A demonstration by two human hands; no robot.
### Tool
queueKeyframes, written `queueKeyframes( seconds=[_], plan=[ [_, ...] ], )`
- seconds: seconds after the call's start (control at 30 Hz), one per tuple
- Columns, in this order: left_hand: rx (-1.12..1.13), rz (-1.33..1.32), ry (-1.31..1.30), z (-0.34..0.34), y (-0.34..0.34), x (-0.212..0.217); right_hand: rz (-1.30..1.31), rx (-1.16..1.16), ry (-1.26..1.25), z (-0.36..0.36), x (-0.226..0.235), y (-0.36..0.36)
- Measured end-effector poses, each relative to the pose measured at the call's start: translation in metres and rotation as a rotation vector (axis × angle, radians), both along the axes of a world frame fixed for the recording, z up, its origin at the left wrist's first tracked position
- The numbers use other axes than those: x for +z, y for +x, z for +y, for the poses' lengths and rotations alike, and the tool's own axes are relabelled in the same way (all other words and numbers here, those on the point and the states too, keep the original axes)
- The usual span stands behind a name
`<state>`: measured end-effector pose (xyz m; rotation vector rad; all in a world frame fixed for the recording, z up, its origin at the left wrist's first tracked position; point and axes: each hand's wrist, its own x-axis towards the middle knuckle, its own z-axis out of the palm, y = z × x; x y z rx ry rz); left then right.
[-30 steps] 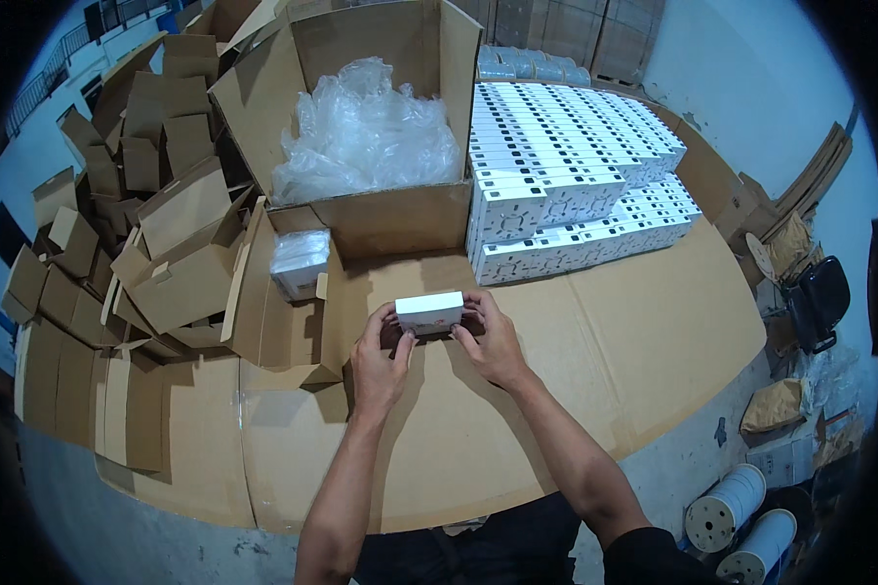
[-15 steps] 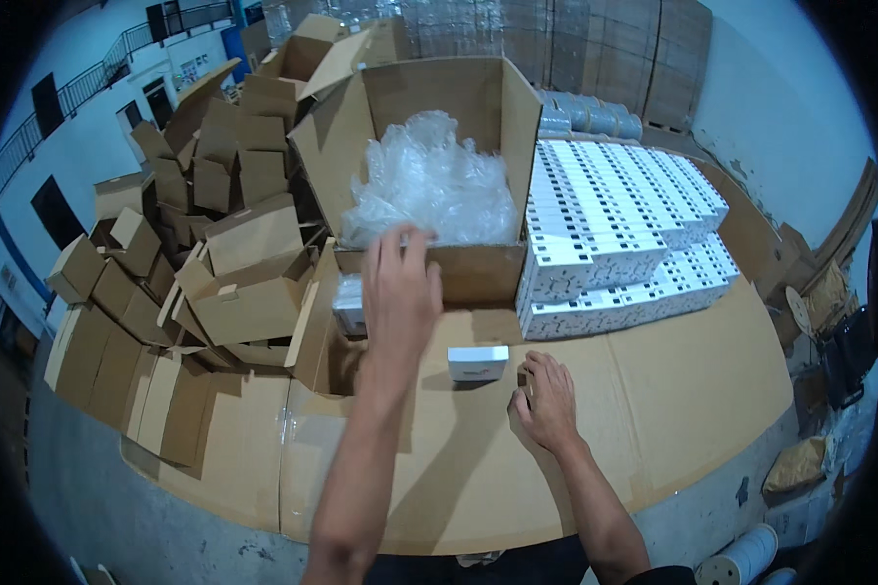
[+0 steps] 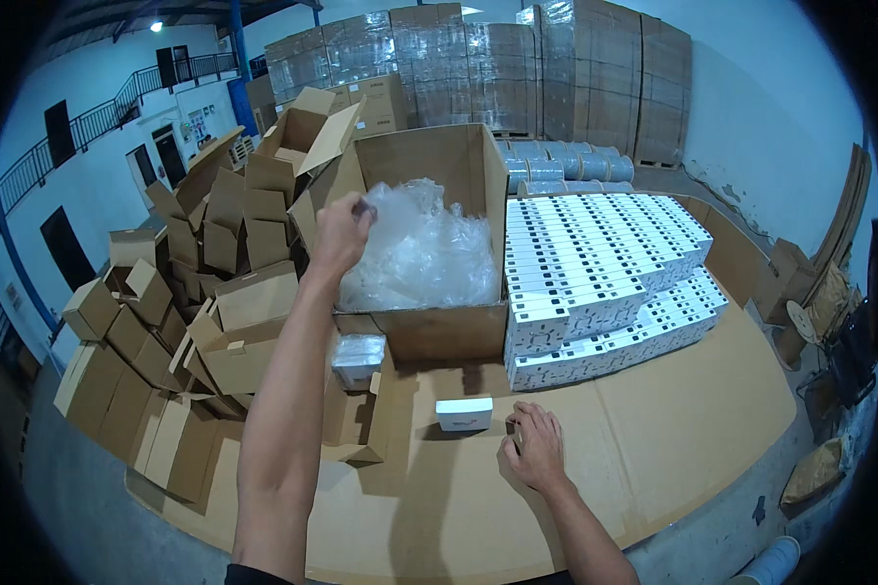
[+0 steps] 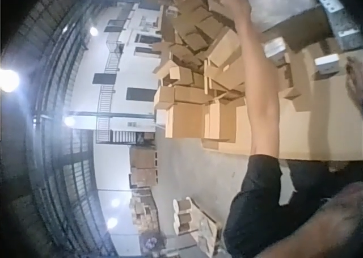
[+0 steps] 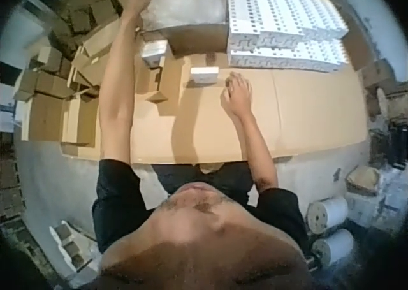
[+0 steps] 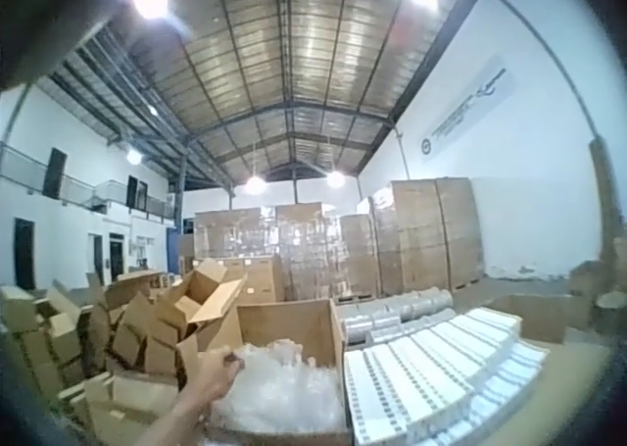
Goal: Packaging small white product boxes into plastic bags and larger cardboard boxes.
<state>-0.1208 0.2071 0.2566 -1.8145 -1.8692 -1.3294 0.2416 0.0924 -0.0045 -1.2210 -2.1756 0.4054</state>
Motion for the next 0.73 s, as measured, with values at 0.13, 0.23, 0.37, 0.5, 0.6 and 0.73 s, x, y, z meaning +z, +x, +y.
queueKeyframes(
  seconds=[0.13, 0.23, 0.37, 0.5, 0.6, 0.73],
  plan=[
    [-0.15, -0.298, 0.064, -0.038, 0.031, 0.003, 0.069, -0.002, -0.035, 0.001, 0.015, 0.003],
    [-0.29, -0.5, 0.1, -0.082, 0.069, -0.03, 0.227, -0.018, -0.109, 0.008, 0.001, 0.006],
    [-0.332, -0.704, 0.106, -0.106, 0.074, -0.076, 0.347, -0.006, -0.089, 0.013, 0.007, -0.003],
    [-0.088, -0.434, 0.146, -0.072, 0.067, -0.075, 0.278, -0.048, -0.033, 0.008, 0.002, 0.001],
    [0.074, -0.093, 0.28, -0.036, 0.038, -0.046, 0.239, -0.028, 0.03, 0.004, 0.003, -0.005],
    [0.146, 0.388, 0.194, 0.015, 0.01, -0.057, 0.165, -0.017, 0.022, 0.005, -0.002, -0.002]
  ],
)
